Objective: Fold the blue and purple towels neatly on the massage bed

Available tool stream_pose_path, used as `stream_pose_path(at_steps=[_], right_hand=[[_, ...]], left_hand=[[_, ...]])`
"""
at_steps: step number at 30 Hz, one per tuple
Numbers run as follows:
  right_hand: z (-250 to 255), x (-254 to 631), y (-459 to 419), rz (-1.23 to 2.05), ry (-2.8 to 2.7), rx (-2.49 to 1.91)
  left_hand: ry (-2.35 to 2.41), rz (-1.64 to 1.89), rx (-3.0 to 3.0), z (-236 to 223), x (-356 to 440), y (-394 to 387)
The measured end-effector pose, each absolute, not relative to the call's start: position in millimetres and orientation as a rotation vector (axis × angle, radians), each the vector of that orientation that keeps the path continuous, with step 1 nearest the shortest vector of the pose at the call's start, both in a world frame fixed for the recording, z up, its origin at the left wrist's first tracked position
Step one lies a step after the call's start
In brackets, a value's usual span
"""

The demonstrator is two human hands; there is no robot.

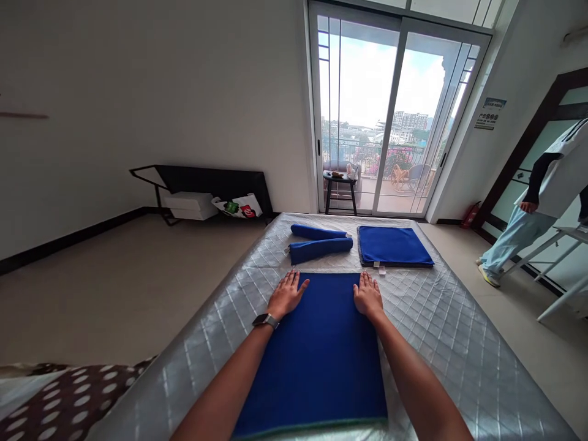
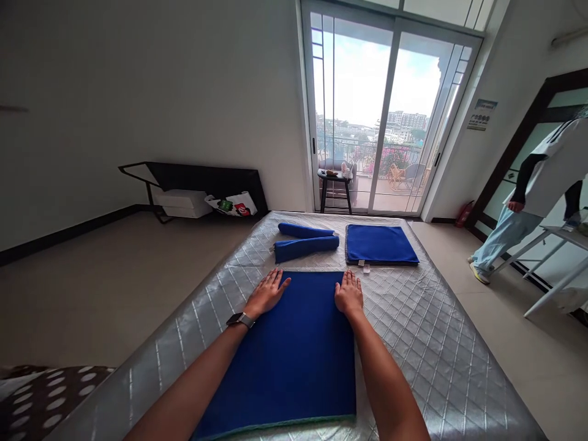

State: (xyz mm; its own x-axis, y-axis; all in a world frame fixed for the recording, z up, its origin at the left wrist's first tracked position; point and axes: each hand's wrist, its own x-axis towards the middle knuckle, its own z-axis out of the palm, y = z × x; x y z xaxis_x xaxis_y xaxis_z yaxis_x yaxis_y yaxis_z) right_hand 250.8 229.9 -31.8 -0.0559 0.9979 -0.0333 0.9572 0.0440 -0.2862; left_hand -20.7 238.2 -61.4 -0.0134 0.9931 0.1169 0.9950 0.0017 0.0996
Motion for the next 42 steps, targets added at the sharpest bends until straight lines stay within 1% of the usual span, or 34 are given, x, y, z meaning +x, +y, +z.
stream_pose_path(at_steps=[6, 9, 11, 15, 17, 19, 22, 29, 32, 38, 42], right_hand=[[-32, 251, 230, 0.358, -2.131, -2.033], [-33, 250, 231, 0.356, -2.126, -2.033], [-33, 250, 231, 0.354, -2.128, -2.036], [-31, 253, 230, 0.344, -2.17, -2.033], [-30, 255, 228, 0.344, -2.206, -2.019], [-29, 256, 228, 0.348, -2.218, -2.01], [-29, 254, 229, 0.347, -2.19, -2.015], [-34, 250, 231, 0.337, -2.132, -2.016], [-35, 251, 232, 0.337, -2.124, -2.018], [-33, 251, 231, 0.337, -2.122, -2.023], [-31, 251, 231, 0.348, -2.125, -2.035]], left_hand=[[-2.271, -0.243, -2.174, -59, -22, 242], [-2.289, -0.267, -2.137, -54, -7, 244], [-2.205, -0.334, -2.191, -51, 19, 243], [-1.834, -0.439, -2.527, -54, 100, 232], [-1.785, -0.434, -2.608, -59, 135, 226], [-1.807, -0.439, -2.616, -63, 150, 223], [-1.88, -0.438, -2.552, -66, 132, 225], [-2.236, -0.309, -2.204, -62, 2, 236], [-2.283, -0.308, -2.155, -61, -28, 238], [-2.319, -0.298, -2.135, -57, -28, 238], [-2.136, -0.398, -2.218, -54, 17, 229]])
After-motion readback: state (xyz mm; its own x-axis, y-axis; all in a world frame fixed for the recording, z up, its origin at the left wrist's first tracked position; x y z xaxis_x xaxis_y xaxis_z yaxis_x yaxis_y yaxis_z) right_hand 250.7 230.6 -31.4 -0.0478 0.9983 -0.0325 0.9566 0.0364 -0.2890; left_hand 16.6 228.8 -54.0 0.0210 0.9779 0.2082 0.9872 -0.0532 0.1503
